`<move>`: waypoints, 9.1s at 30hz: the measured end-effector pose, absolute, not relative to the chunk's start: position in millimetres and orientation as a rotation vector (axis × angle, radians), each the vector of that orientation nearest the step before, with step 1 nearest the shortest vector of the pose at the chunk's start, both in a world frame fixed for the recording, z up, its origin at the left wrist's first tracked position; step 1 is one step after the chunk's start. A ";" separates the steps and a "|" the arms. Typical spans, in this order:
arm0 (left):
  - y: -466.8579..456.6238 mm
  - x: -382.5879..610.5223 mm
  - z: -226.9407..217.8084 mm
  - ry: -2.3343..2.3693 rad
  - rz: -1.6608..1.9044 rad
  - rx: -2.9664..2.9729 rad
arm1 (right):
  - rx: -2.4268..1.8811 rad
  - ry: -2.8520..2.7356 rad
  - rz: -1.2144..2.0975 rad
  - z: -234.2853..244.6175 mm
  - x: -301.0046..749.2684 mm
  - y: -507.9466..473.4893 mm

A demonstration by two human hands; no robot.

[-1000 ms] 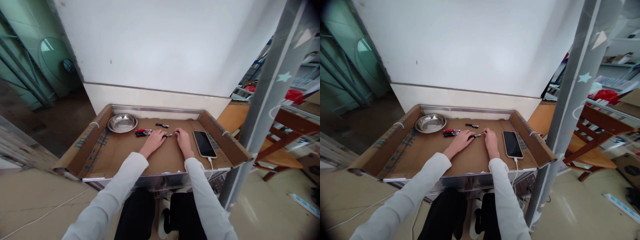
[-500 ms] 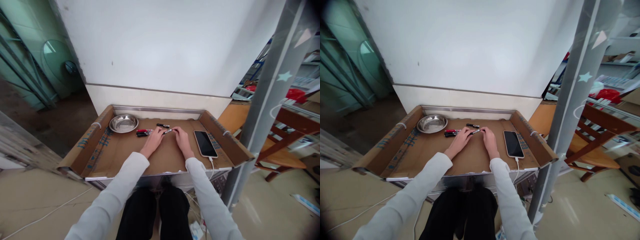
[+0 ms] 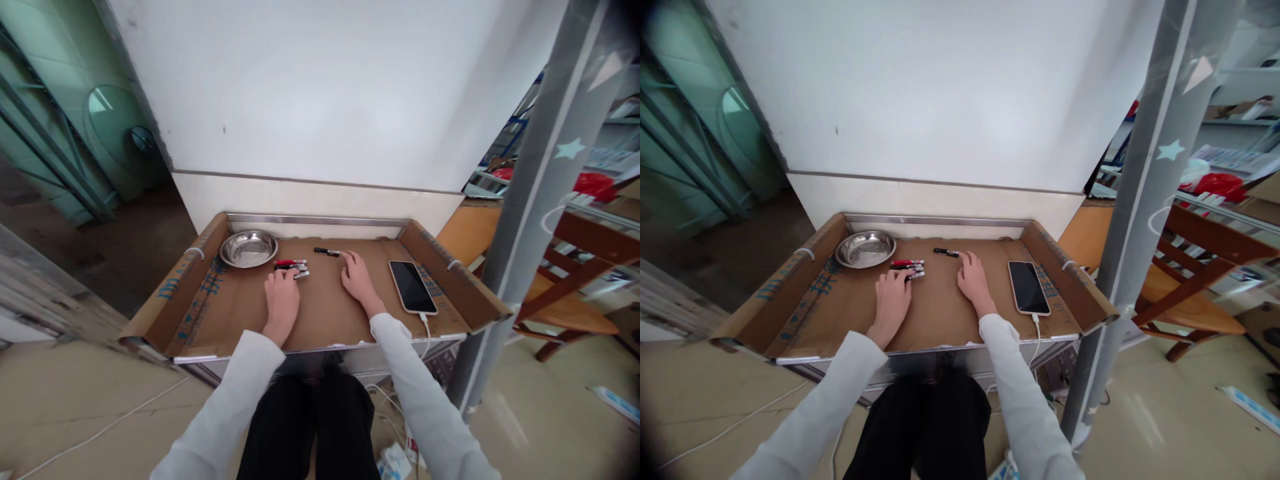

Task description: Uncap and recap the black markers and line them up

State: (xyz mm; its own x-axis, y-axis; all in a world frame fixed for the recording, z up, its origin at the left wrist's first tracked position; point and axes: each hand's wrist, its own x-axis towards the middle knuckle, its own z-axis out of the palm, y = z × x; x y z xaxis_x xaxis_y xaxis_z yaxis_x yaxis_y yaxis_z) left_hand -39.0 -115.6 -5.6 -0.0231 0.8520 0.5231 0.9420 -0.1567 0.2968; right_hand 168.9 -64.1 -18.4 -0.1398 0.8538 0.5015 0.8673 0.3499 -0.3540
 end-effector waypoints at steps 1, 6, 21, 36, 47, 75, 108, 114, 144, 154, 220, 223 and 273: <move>-114.0 -39.4 -7.9 -1.952 -0.916 -2.080 | -1.550 -1.983 -0.059 -20.5 168.5 -62.6; -104.5 -35.8 -11.5 -1.935 -0.995 -2.075 | -1.742 -2.013 -0.139 -22.7 163.0 -61.9; -92.2 -0.1 -10.5 -1.508 -0.960 -2.438 | -1.749 -1.984 -0.220 -18.2 159.9 -56.2; -43.4 38.3 -11.0 -1.708 -0.883 -2.335 | -1.728 -1.956 -0.250 -12.7 165.3 -58.9; -41.9 28.7 -6.9 -1.612 -0.858 -2.513 | -1.711 -1.951 -0.239 -16.3 165.8 -55.8; -25.1 33.3 -14.7 -1.647 -2.239 -2.590 | -1.483 -1.937 -0.096 -16.8 168.0 -52.9; -32.8 35.4 -9.7 -1.650 -1.572 -2.823 | -1.331 -1.861 0.095 -18.3 172.5 -51.9; -31.2 41.4 -9.9 -1.564 -1.448 -2.704 | -1.495 -1.854 -0.074 -17.7 172.4 -54.3; -96.9 -11.0 2.6 -1.490 -1.112 -2.536 | -1.251 -1.744 0.063 -3.3 167.7 -77.0; -93.6 -3.0 1.0 -1.434 -1.337 -2.627 | -1.158 -1.941 0.214 6.0 154.6 -92.4; -47.3 12.5 17.2 -1.580 -1.577 -2.696 | -0.813 -0.961 1.464 -4.9 145.4 -33.1; -33.4 10.7 14.1 -1.523 -1.983 -2.626 | -0.767 -0.804 1.572 -8.6 150.1 -26.0; -17.0 -15.2 9.2 -1.666 -2.088 -2.272 | -0.761 -0.875 1.284 -6.3 163.4 -31.4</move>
